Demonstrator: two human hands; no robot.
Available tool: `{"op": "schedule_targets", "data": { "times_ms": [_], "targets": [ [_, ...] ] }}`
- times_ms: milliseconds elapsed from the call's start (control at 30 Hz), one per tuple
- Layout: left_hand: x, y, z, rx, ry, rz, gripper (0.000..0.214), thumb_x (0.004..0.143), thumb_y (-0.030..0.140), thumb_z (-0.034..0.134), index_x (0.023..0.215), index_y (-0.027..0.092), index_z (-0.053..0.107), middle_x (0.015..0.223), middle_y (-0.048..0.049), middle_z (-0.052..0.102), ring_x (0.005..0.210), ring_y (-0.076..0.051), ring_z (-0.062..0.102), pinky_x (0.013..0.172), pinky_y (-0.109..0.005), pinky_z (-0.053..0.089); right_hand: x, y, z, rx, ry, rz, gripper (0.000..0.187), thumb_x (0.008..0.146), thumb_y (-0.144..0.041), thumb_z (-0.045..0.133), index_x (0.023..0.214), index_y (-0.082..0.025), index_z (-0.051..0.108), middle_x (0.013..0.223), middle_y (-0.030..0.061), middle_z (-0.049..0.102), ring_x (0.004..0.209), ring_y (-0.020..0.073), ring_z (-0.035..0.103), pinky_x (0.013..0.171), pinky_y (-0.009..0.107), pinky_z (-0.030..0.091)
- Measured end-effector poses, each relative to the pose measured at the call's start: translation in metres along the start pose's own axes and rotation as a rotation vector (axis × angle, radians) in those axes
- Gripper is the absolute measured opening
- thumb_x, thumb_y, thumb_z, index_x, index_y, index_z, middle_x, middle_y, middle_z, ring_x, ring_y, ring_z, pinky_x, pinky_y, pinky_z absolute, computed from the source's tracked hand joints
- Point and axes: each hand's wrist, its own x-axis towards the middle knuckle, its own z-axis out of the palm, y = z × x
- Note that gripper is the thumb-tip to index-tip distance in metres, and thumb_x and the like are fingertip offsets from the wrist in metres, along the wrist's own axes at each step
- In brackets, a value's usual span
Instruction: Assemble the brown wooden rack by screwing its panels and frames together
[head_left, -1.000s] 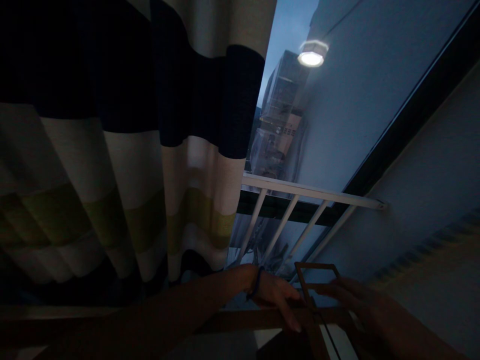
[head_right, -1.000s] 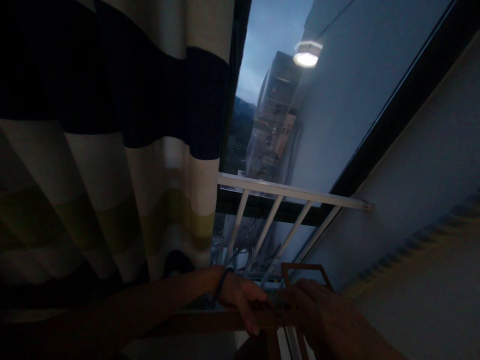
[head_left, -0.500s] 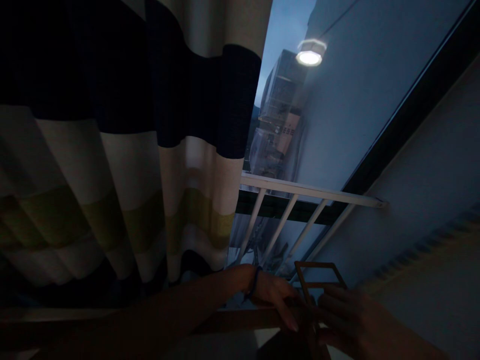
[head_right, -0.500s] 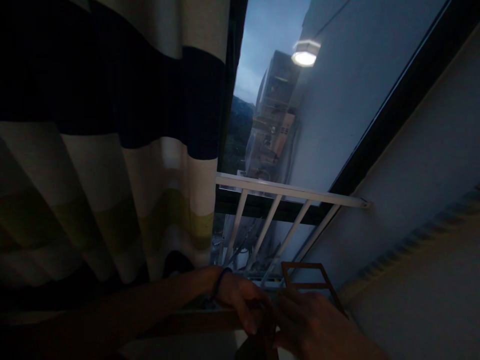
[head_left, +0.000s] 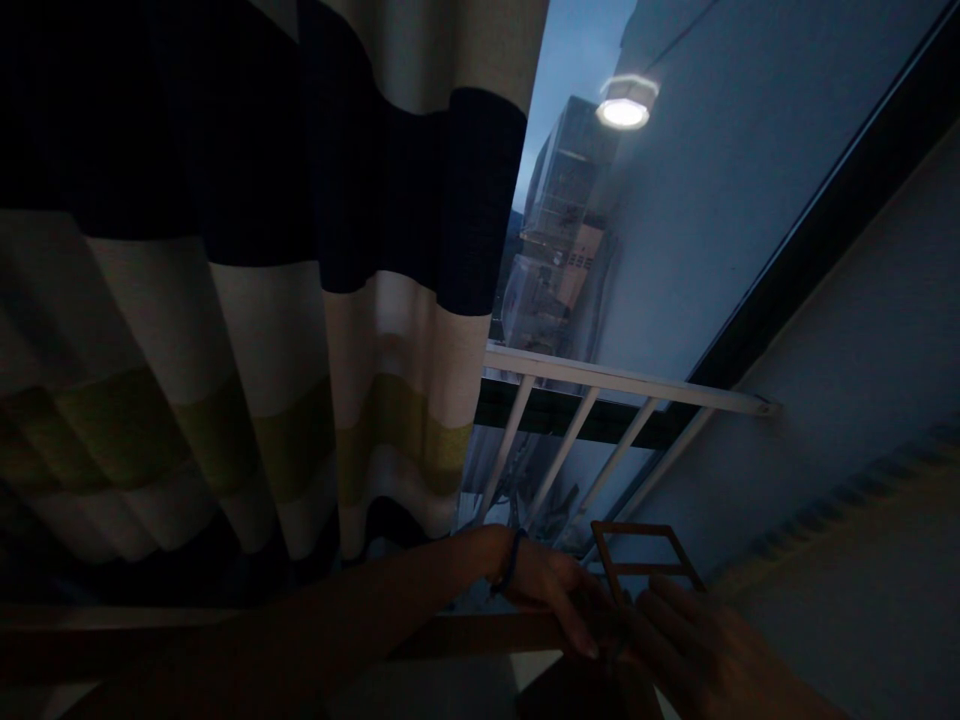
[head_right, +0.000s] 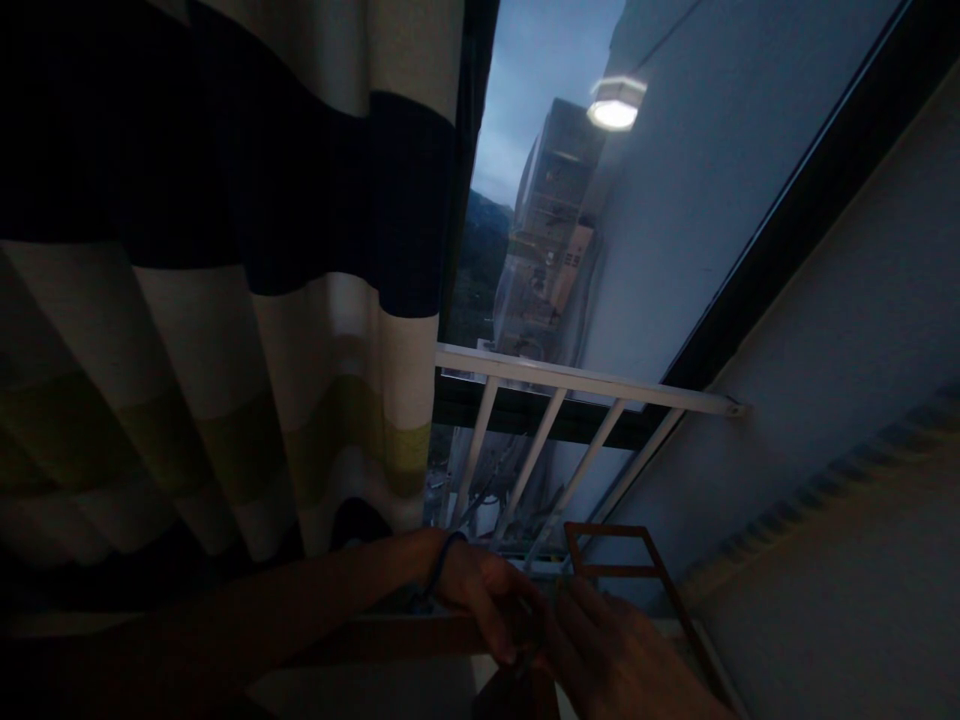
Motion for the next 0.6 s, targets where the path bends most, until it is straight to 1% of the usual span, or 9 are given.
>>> {"op": "schedule_targets", "data": {
  "times_ms": [133,233,300,367,467,533,600],
  "targets": [
    [-0.003,0.005,0.002,-0.118,0.006,-0.084,0.045,0.047,0.027,0.072,0.086,0.014,0.053,0.082,0.0015,0.052,0.070,-0.013,0.053,0.065,-0.027,0.044,-0.003,0.001,0.005,0.008,0.012,0.027,0.035,0.091,-0.018,0.019,0.097,-0.012,0.054,0.070,0.0054,0.055,0.065,0.0149,0.046,0.054,0.024,0.035],
    [-0.005,0.007,0.003,-0.163,0.014,-0.087,0.044,0.046,0.025,0.072,0.085,0.014,0.053,0.077,0.0029,0.053,0.067,-0.012,0.052,0.061,-0.026,0.043,-0.004,0.002,0.009,-0.015,0.000,0.021,0.034,0.090,-0.016,0.021,0.098,-0.011,0.054,0.071,0.0062,0.055,0.069,0.0162,0.048,0.056,0.025,0.037],
    [-0.005,0.007,0.003,-0.186,0.025,-0.092,0.044,0.044,0.024,0.072,0.083,0.014,0.053,0.075,0.0032,0.053,0.064,-0.011,0.052,0.060,-0.025,0.043,-0.003,0.001,0.011,-0.026,0.001,0.011,0.035,0.090,-0.015,0.021,0.098,-0.010,0.054,0.070,0.0064,0.055,0.068,0.0163,0.048,0.055,0.026,0.037],
    [-0.004,0.007,0.003,-0.210,0.034,-0.112,0.044,0.042,0.023,0.073,0.080,0.014,0.053,0.073,0.0036,0.054,0.062,-0.011,0.052,0.058,-0.024,0.043,-0.003,0.001,0.012,-0.020,0.008,0.006,0.035,0.090,-0.016,0.021,0.095,-0.010,0.055,0.068,0.0061,0.055,0.065,0.0159,0.048,0.053,0.026,0.036],
    [-0.004,0.011,0.004,-0.240,0.040,-0.135,0.043,0.042,0.021,0.073,0.079,0.015,0.053,0.071,0.0054,0.055,0.062,-0.010,0.053,0.060,-0.022,0.044,-0.003,0.002,0.014,-0.020,0.026,0.015,0.034,0.091,-0.018,0.021,0.088,-0.013,0.055,0.067,0.0054,0.055,0.066,0.0165,0.049,0.053,0.026,0.037],
    [-0.005,0.014,0.005,-0.244,0.043,-0.144,0.041,0.042,0.019,0.073,0.079,0.015,0.054,0.069,0.0064,0.056,0.063,-0.009,0.052,0.060,-0.019,0.043,-0.004,0.003,0.015,-0.008,-0.006,0.021,0.033,0.091,-0.018,0.021,0.090,-0.014,0.053,0.067,0.0046,0.055,0.065,0.0163,0.050,0.052,0.025,0.038],
    [-0.005,0.014,0.006,-0.224,0.048,-0.133,0.041,0.040,0.019,0.074,0.076,0.015,0.054,0.066,0.0065,0.056,0.061,-0.009,0.052,0.057,-0.019,0.043,-0.006,0.004,0.017,0.018,-0.070,0.015,0.031,0.090,-0.019,0.022,0.096,-0.014,0.052,0.069,0.0041,0.056,0.064,0.0155,0.050,0.050,0.024,0.039]
  ]
}}
